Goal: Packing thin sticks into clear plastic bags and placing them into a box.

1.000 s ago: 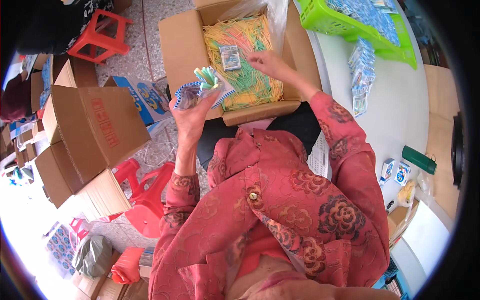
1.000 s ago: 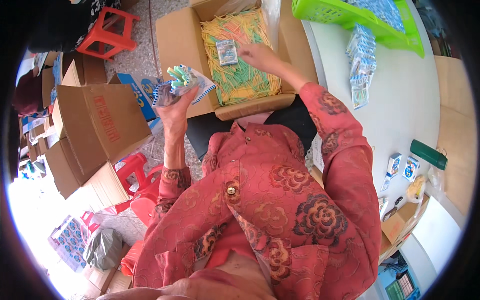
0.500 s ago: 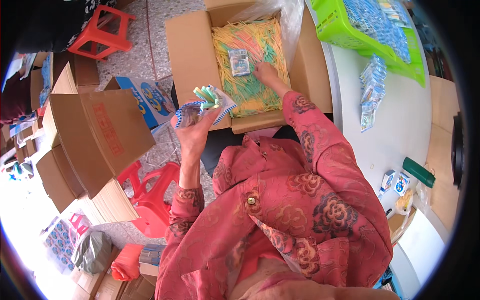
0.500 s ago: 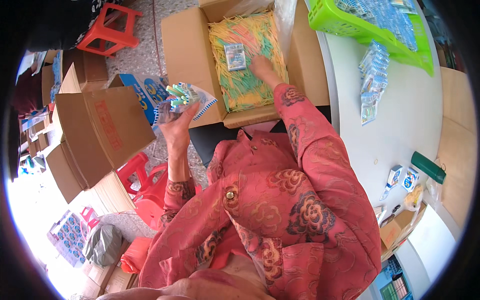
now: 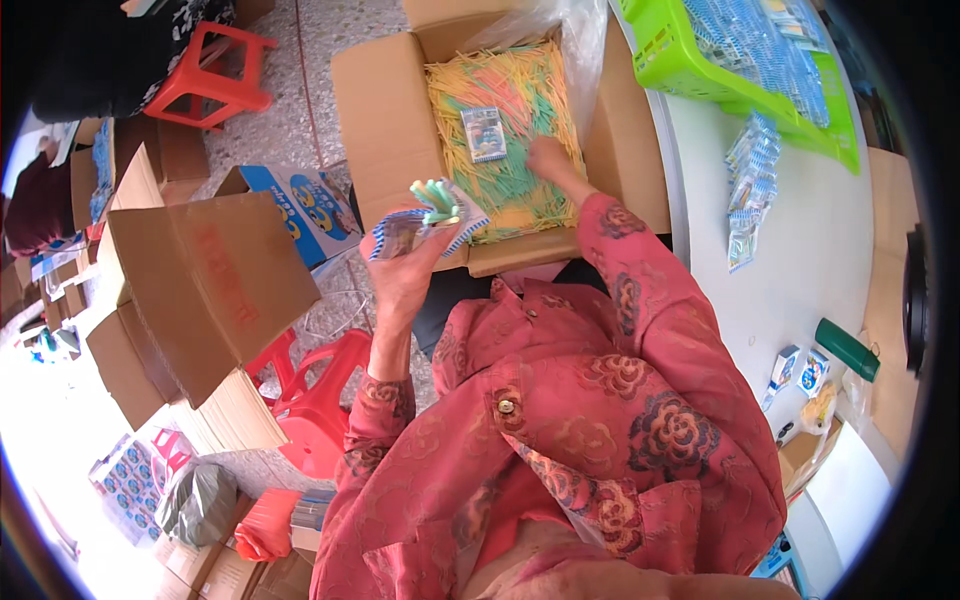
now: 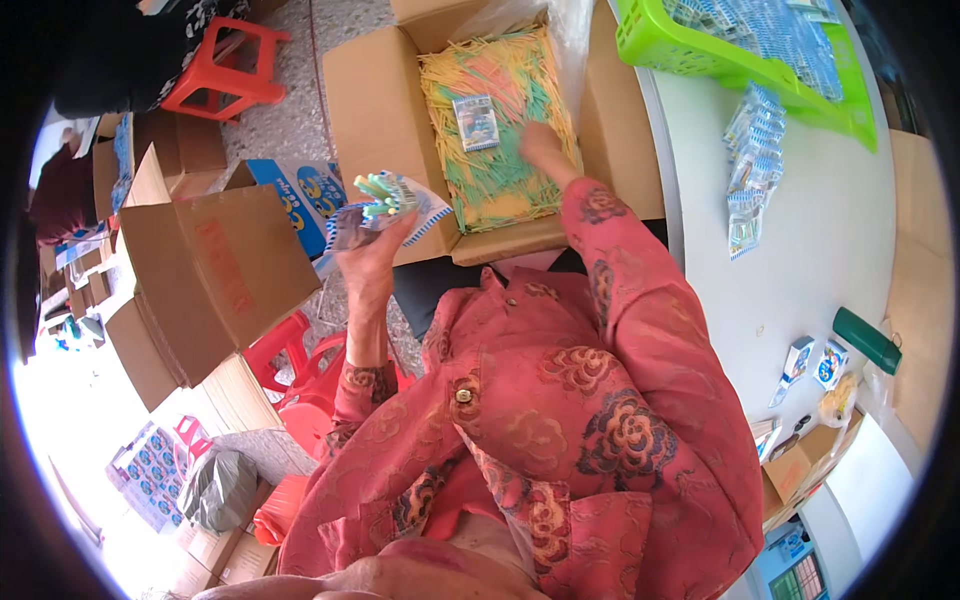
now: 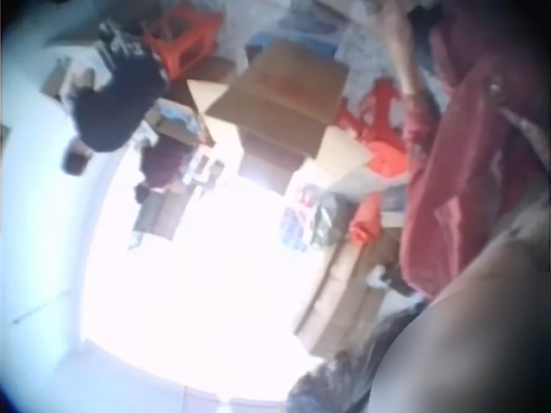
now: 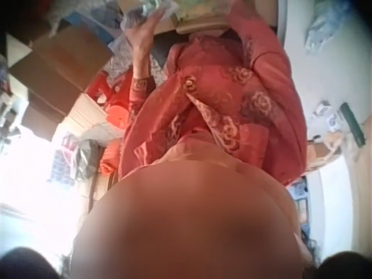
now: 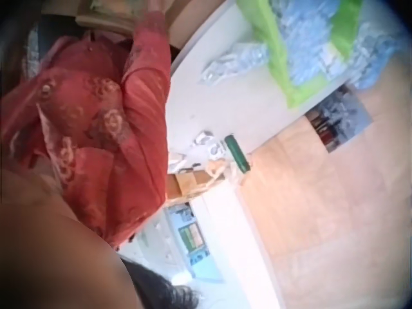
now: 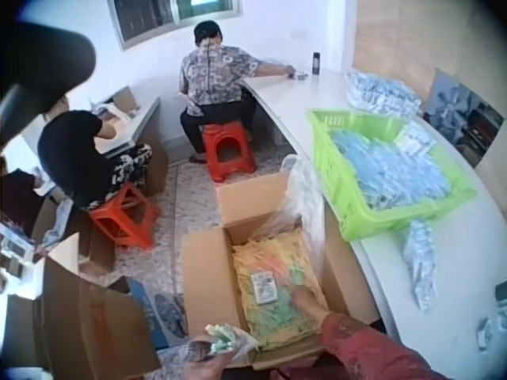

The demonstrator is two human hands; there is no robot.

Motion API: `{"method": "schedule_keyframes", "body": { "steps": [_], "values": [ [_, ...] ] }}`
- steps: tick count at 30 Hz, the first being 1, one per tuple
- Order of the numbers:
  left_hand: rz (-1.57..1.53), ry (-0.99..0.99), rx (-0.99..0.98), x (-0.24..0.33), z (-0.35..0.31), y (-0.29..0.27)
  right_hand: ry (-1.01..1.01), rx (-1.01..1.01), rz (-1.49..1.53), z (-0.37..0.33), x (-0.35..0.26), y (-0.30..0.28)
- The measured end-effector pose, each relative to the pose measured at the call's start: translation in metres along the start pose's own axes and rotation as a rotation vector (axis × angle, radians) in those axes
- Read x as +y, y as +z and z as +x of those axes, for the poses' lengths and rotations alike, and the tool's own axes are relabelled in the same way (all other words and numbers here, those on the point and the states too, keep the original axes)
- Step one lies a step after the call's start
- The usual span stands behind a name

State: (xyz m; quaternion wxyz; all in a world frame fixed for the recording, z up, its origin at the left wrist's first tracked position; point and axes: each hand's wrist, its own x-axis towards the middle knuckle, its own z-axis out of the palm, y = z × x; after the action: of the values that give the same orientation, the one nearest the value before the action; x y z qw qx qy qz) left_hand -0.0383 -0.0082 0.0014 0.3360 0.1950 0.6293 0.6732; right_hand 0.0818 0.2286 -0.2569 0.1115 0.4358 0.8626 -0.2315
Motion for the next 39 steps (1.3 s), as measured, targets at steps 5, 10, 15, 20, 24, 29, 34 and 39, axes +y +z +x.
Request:
{"method": "schedule_keyframes", "body": {
  "steps": [5,10,15,20,24,29,34,39],
  "values": [
    [0.106,0.085,-0.066,0.003,-0.002,0.001,-0.031,-0.016,0.76,-0.036,-0.015,-0.077],
    [0.152,0.077,-0.126,0.003,-0.002,0.005,-0.389,-0.012,1.331,-0.129,-0.085,-0.212],
    [0.176,0.09,-0.191,0.001,-0.006,0.014,-0.851,-0.014,1.208,-0.192,-0.132,-0.261],
    [0.165,0.086,-0.208,0.007,-0.013,0.018,-0.778,0.078,1.033,-0.203,-0.14,-0.259],
    [0.197,0.135,-0.204,0.002,-0.015,0.013,-0.831,0.182,0.947,-0.203,-0.14,-0.256],
    [0.191,0.12,-0.204,0.005,-0.017,0.012,-0.814,0.062,0.957,-0.204,-0.141,-0.245],
    [0.187,0.127,-0.192,0.004,-0.017,0.01,-0.933,0.114,0.802,-0.204,-0.135,-0.25],
    [0.145,0.097,-0.234,0.01,-0.017,0.012,-0.733,-0.159,1.092,-0.198,-0.118,-0.241]
  ]
}}
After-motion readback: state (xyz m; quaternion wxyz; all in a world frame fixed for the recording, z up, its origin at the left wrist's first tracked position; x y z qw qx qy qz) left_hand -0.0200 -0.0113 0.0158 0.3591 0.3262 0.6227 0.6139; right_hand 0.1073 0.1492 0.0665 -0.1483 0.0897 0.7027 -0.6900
